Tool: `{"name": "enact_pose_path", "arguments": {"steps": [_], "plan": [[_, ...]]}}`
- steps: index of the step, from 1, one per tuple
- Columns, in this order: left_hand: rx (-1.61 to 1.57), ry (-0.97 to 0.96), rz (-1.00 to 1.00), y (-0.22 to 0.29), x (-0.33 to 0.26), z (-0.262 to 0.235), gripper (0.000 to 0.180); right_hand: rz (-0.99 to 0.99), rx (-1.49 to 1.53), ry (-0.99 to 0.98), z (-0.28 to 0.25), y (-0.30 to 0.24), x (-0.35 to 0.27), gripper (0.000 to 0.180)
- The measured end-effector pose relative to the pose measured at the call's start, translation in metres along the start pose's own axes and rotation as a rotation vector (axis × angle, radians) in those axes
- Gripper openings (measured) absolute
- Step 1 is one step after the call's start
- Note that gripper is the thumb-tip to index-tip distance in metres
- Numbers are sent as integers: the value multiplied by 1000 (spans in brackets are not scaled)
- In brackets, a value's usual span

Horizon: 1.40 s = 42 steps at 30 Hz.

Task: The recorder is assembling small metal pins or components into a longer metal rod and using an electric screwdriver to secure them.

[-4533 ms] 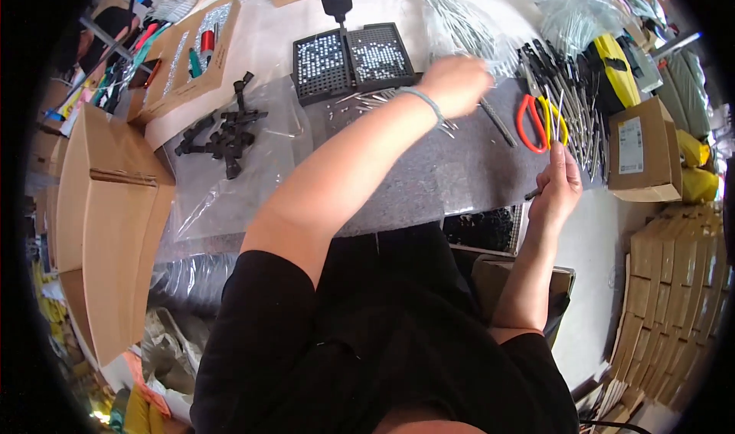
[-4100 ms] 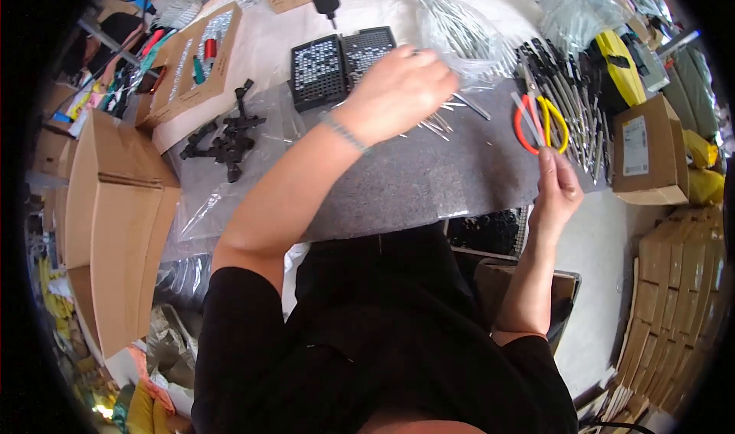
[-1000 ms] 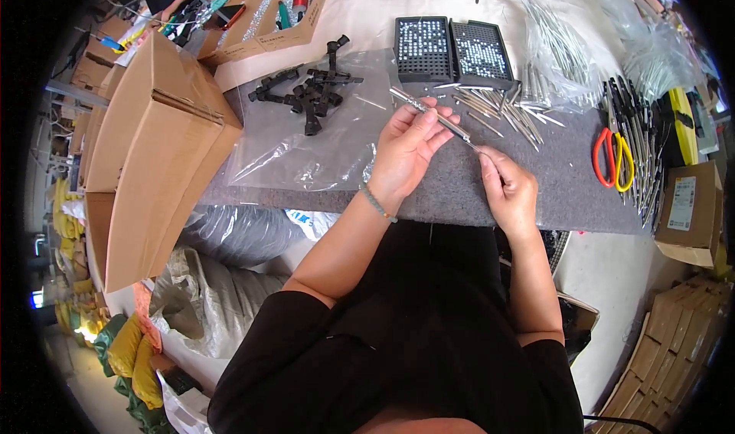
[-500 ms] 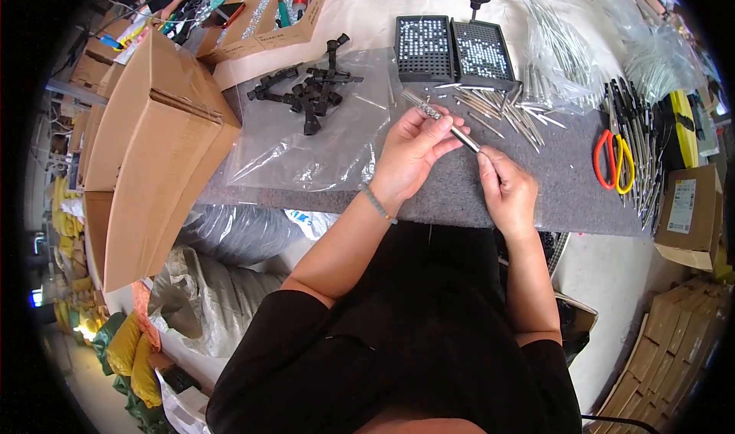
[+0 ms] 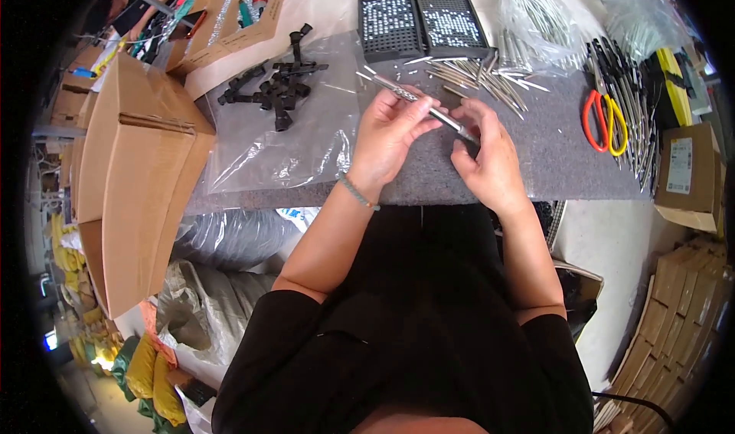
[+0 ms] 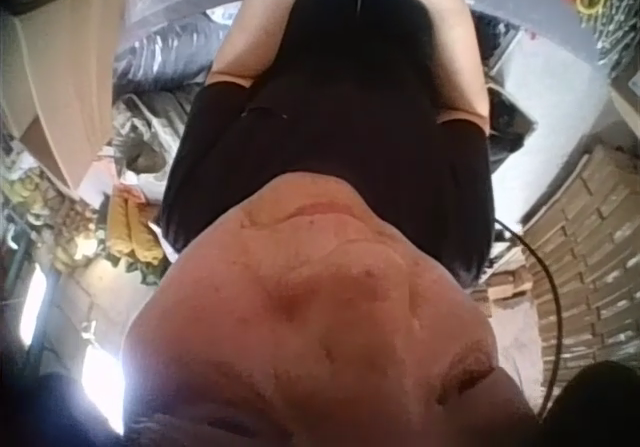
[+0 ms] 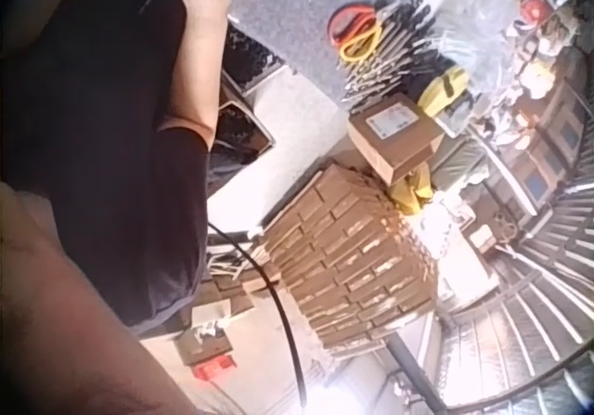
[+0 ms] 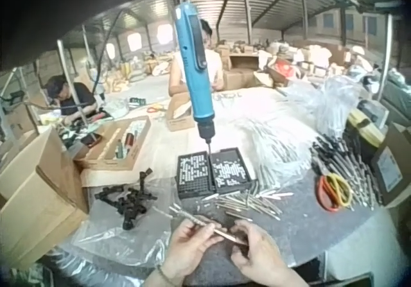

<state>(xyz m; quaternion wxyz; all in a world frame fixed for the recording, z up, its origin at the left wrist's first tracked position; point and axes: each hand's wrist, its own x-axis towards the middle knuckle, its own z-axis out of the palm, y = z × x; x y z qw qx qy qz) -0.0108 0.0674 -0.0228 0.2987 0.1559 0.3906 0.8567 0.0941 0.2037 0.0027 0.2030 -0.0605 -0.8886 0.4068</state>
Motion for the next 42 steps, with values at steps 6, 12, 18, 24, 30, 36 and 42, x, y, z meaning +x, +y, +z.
{"name": "enact_pose_path", "arguments": {"steps": [6, 12, 18, 24, 30, 36, 42], "plan": [[-20, 12, -12, 1, 1, -1, 10, -134, -197, 124, -6, 15, -11, 26], [-71, 27, -25, 1, 1, -3, 8, -22, -128, 138, -2, 2, -12, 26], [-122, 54, -28, 1, 1, -3, 8, -240, -478, 295, 2, -2, -8, 29], [-44, 13, 1, 1, -2, 5, 8, -48, -201, 166, -1, -9, -4, 33], [198, -159, 87, -6, -5, 9, 25, 30, 81, 103, 3, -6, -3, 25], [-25, 54, 262, 30, -6, 26, 38, 0, 83, 76, -8, -13, -7, 20], [73, 71, 175, 31, -11, 24, 35, 7, 216, 53, -9, -19, -5, 21]]}}
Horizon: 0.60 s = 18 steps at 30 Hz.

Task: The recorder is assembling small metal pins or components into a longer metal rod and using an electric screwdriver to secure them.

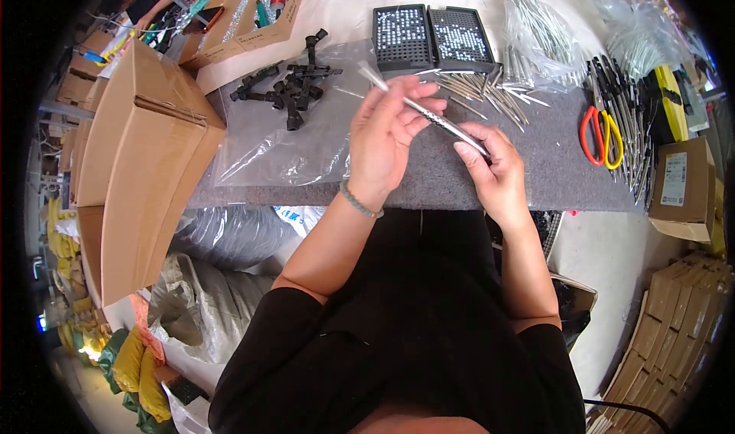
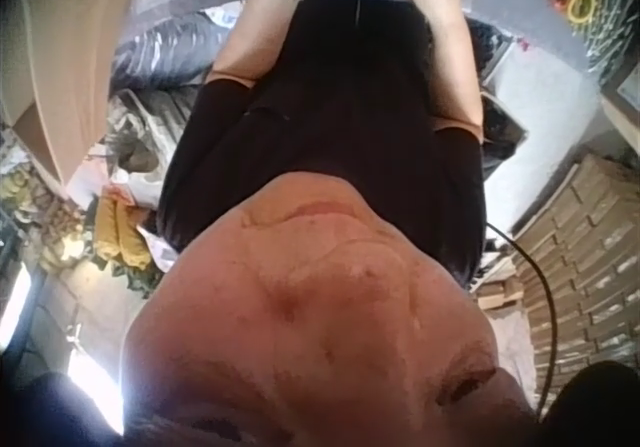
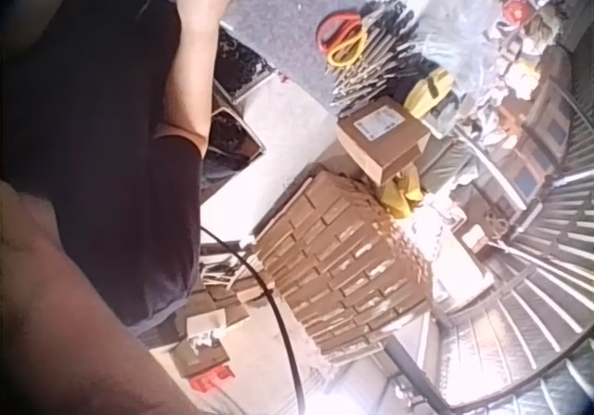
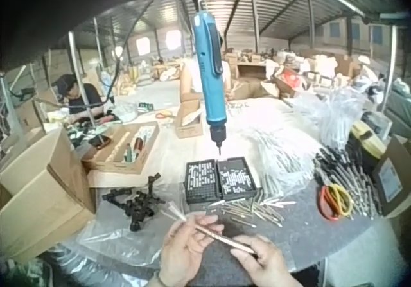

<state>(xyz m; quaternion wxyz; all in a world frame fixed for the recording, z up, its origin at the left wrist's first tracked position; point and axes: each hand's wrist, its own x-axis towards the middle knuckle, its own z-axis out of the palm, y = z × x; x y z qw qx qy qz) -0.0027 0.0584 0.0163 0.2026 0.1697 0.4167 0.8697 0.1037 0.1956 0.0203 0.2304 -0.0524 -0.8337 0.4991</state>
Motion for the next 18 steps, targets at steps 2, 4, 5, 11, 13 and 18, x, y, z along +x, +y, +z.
{"name": "enact_pose_path", "arguments": {"steps": [2, 4, 5, 11, 13, 18], "plan": [[-147, 35, -4, 1, 0, 0, 34, 4, 22, 21, 1, 2, -1, 21], [-176, 1, -23, 4, 0, 0, 37, 7, 50, 34, 0, 2, -2, 21], [-175, 2, -21, 4, -1, 1, 37, 0, 44, 21, 0, 1, -1, 21], [-239, -111, -37, 9, -1, 9, 45, 91, 117, 1, -3, -1, -2, 21], [-96, -77, 22, 11, 2, 3, 47, 81, 112, 2, -3, -1, -3, 21], [13, -83, -26, 8, -3, 6, 48, 145, 172, -30, -4, -1, -3, 22]]}}
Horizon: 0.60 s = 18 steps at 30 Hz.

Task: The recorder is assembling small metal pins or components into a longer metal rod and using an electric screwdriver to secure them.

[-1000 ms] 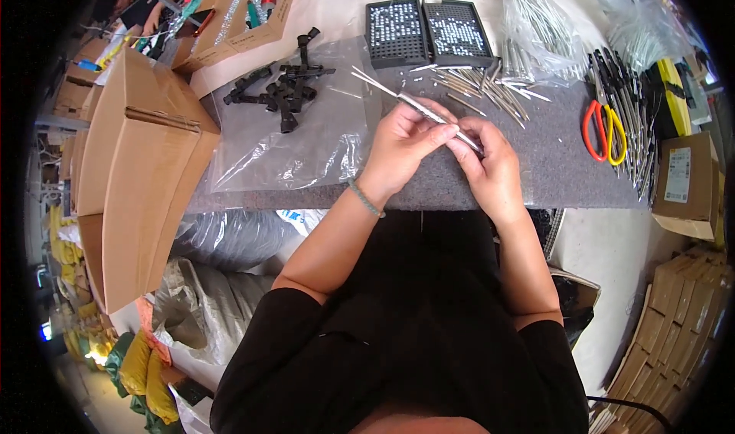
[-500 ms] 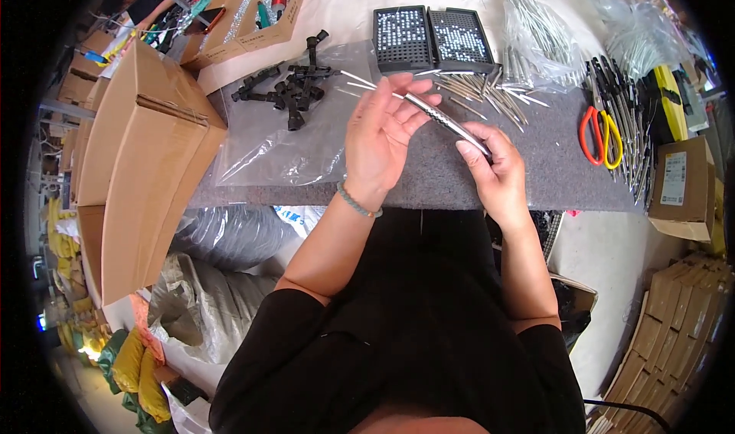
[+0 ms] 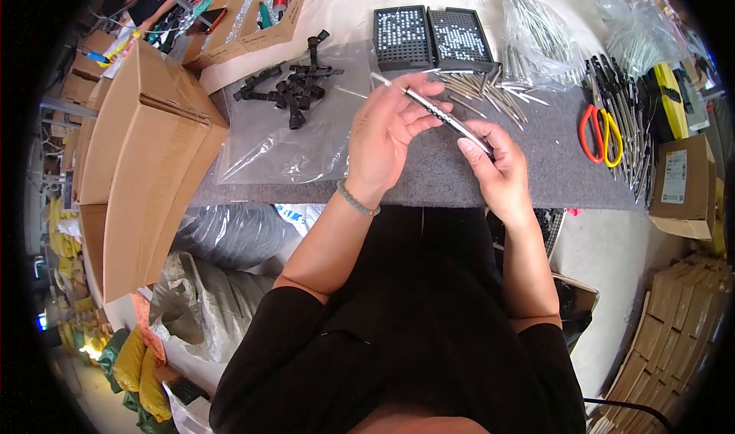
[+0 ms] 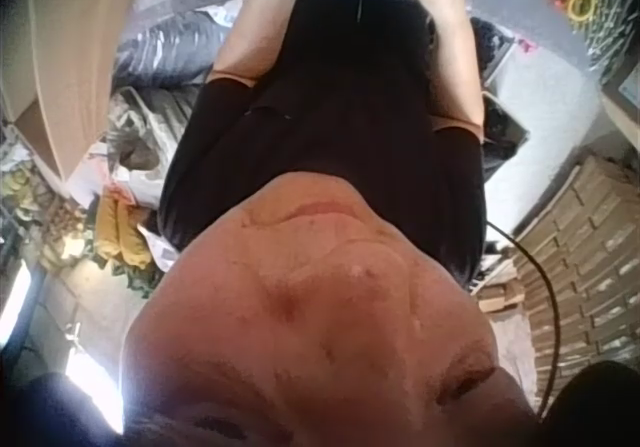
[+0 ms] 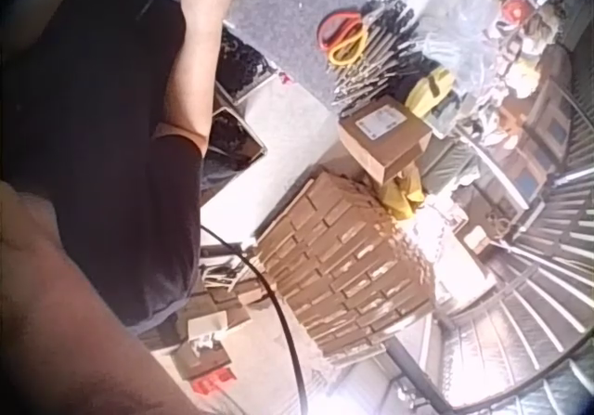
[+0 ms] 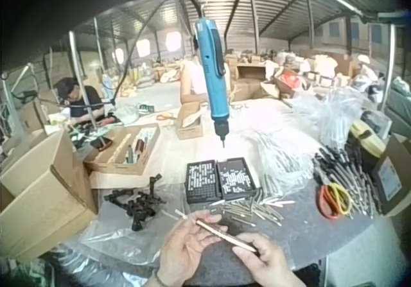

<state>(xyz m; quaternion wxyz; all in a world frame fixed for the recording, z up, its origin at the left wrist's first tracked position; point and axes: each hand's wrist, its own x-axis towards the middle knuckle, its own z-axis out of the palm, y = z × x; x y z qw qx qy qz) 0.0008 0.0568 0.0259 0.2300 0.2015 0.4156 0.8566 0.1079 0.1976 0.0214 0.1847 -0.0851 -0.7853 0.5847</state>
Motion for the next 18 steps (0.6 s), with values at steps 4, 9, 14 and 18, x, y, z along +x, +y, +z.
{"name": "enact_pose_path", "arguments": {"steps": [4, 9, 14, 18], "plan": [[22, 5, 33, 1, -1, -4, 48, 80, 106, -54, -1, 0, 0, 23], [-78, -107, -43, 1, -3, -6, 44, 106, 233, -108, 0, -7, 5, 20], [120, -79, -1, -12, -10, -3, 23, 49, 41, -131, 11, 2, 13, 22], [-150, 18, -25, -12, -9, -11, 14, -24, 306, -109, 13, -1, 9, 51]]}}
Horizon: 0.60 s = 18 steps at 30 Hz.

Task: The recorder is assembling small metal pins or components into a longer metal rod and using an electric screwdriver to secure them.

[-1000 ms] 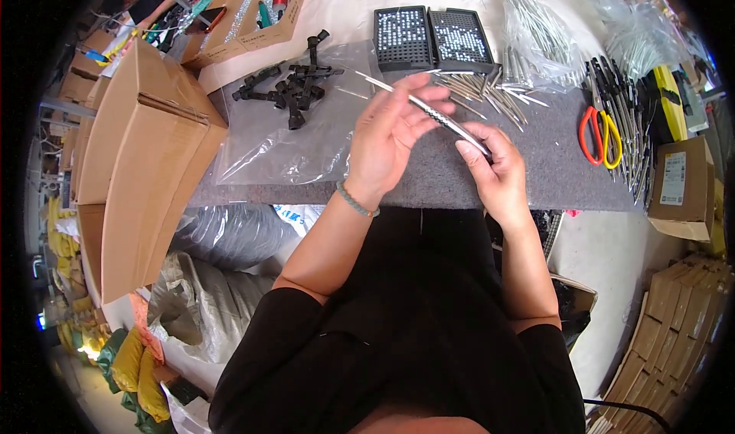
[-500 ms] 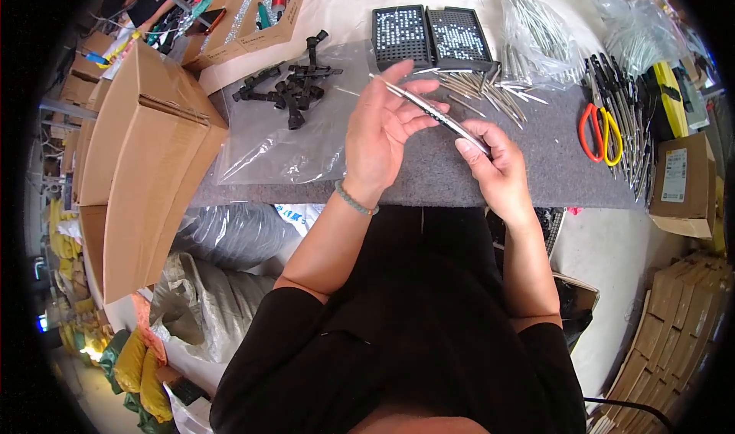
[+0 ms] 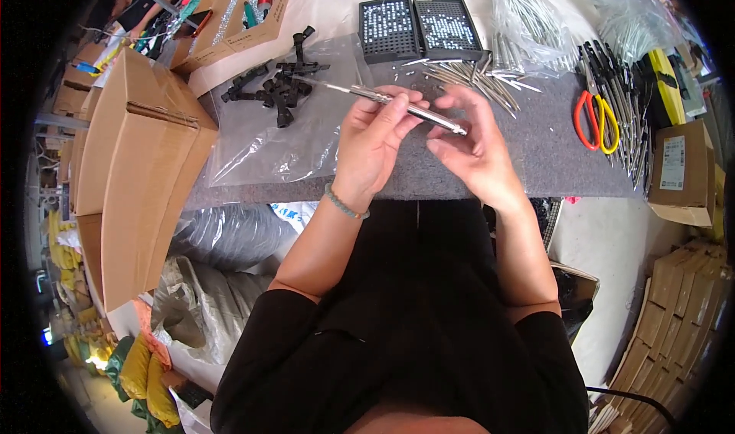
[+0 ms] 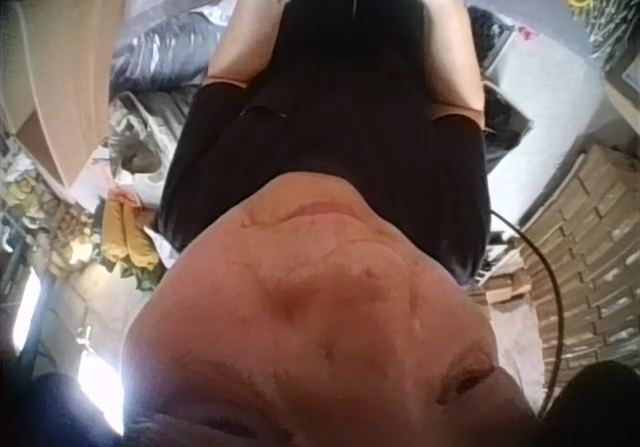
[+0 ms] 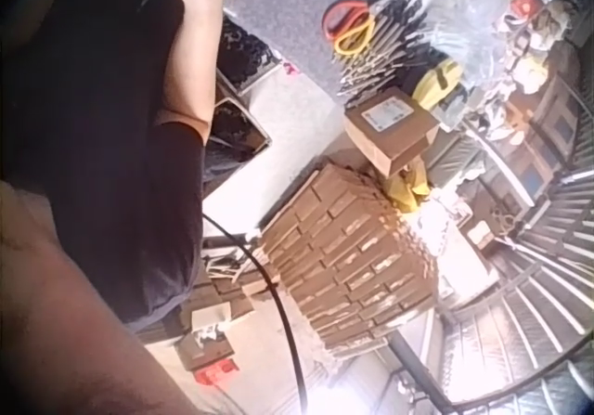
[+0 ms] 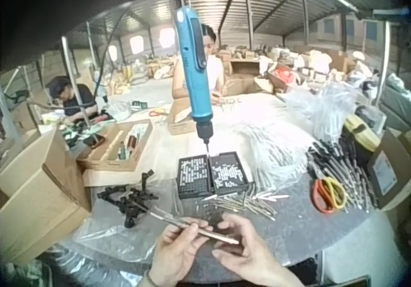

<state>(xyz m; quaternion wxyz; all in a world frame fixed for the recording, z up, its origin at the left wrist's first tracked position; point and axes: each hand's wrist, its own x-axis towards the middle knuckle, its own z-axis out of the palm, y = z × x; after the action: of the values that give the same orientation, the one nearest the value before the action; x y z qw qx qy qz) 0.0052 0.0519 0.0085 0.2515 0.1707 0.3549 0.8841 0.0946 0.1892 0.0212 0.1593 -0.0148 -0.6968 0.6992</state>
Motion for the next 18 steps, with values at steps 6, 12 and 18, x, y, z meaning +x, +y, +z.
{"name": "enact_pose_path", "arguments": {"steps": [6, 12, 18], "plan": [[-51, 46, 37, 1, -1, -8, 14, 106, -191, 83, -17, 5, -11, 30], [-64, 20, 34, 0, -5, -7, 16, -7, -230, 156, -12, 1, -10, 18], [-89, -15, 25, 1, -7, -4, 15, -339, -577, 126, -14, -4, -5, 18]]}}
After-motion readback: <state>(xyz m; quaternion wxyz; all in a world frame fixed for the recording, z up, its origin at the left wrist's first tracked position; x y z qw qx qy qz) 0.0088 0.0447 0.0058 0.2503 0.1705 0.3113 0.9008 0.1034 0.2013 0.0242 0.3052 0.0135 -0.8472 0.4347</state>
